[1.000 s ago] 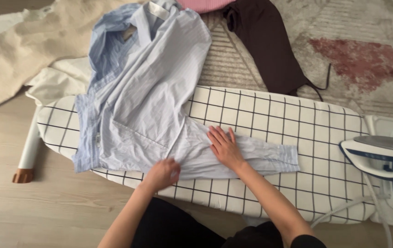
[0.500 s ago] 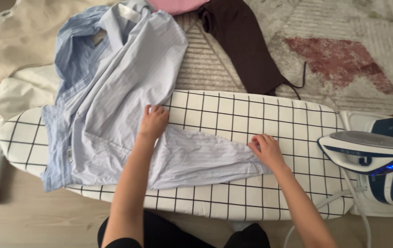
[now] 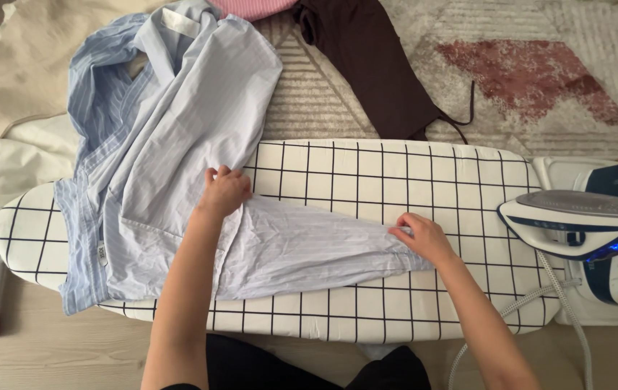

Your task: The person irons a light blue striped button-up shirt on an ironing board, moving a steam iron across the body of the shirt, repositioning the fabric by hand, and then smoothing and ironing a sleeve section by section.

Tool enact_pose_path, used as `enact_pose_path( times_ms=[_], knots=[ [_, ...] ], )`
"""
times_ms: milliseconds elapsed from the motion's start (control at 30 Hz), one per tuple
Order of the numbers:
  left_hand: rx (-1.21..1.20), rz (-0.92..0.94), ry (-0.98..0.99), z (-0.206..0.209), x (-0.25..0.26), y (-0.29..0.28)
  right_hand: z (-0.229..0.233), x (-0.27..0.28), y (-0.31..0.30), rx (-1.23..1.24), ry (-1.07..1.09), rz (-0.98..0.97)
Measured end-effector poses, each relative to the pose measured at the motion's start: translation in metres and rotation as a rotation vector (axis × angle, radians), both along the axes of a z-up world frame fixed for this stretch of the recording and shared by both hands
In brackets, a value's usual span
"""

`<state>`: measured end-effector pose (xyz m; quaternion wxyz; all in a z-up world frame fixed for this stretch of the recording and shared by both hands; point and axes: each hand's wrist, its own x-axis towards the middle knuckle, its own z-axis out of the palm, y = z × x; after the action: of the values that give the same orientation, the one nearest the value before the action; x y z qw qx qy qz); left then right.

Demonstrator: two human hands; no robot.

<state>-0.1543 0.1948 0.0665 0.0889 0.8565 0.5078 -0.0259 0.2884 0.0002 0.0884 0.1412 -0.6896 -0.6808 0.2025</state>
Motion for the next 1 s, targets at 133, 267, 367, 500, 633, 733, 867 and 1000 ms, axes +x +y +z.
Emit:
enact_pose_path(
  times_ms=[133,267,367,500,633,733,867,1000],
  knots=[
    [0.156,0.027,-0.077,-0.014,-0.002,-0.013,-0.018,0.0,-0.004,0.056,-0.032,-0.036],
    [0.31,0.119,-0.127,-0.023,0.008,-0.024,-0.011,0.0,-0.004,0.029,-0.082,-0.09],
    [0.335,0.135,-0.08,-0.031,0.013,-0.027,-0.004,-0.004,0.002,-0.025,-0.063,-0.079],
    [0.351,0.081,-0.064,-0.038,0.034,-0.03,0.008,-0.017,0.013,-0.026,0.105,0.021],
    [0.262,0.106,-0.041,-0.031,0.057,-0.026,-0.001,-0.041,0.039,-0.083,0.183,0.036],
    [0.137,0.119,0.034,-0.022,0.066,-0.017,-0.012,-0.056,0.063,-0.192,0.213,-0.003],
    [-0.171,0.073,0.134,-0.013,0.073,-0.005,-0.02,-0.082,0.085,-0.315,0.288,-0.007],
    [-0.403,0.037,0.163,-0.027,0.076,0.008,-0.024,-0.106,0.1,-0.35,0.319,0.013]
  ],
)
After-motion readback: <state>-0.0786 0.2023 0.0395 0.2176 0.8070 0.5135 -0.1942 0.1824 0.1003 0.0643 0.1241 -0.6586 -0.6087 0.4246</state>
